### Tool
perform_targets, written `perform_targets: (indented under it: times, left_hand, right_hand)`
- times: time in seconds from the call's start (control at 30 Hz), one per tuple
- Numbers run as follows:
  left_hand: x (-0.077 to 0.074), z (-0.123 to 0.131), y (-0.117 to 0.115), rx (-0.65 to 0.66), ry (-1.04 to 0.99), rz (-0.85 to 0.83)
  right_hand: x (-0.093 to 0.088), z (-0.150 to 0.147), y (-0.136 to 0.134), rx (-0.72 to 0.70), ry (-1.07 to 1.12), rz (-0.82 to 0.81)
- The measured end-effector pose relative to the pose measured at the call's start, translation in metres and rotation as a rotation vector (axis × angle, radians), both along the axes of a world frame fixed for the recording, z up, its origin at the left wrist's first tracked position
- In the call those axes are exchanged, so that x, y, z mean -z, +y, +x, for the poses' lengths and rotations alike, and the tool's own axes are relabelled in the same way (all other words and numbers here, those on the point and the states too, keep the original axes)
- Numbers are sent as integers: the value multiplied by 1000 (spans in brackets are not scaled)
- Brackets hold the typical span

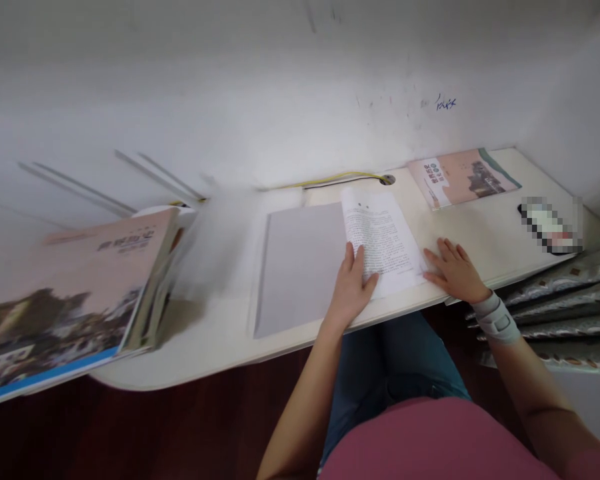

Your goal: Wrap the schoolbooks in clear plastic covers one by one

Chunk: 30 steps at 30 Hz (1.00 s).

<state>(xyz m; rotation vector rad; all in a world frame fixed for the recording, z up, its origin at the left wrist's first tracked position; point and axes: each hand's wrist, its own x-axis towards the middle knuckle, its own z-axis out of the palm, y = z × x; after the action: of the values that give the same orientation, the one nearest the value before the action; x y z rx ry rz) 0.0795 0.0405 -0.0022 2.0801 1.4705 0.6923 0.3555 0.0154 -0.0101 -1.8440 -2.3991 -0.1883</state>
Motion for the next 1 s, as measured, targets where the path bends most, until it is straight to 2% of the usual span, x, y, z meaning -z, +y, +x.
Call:
perform_targets:
  times: [0.17,0.33,0.5,0.73,1.0]
  left_hand:
    - [2,0,1,90,81,74]
    - [-5,5,-3,159,133,10]
    - [-10,18,-7,146,121,-41]
    - [-14,21,-9,185,109,-38]
    - [-2,21,-1,123,162,5]
  right_hand:
    - [-1,-1,-1,4,5,-4]
    - [-1,0,-1,0,-2,-18]
    - [-1,0,-1,-3,-10,-5]
    - [1,0,-1,-7,15,-18]
    - [-4,-1,-1,5,2,-36]
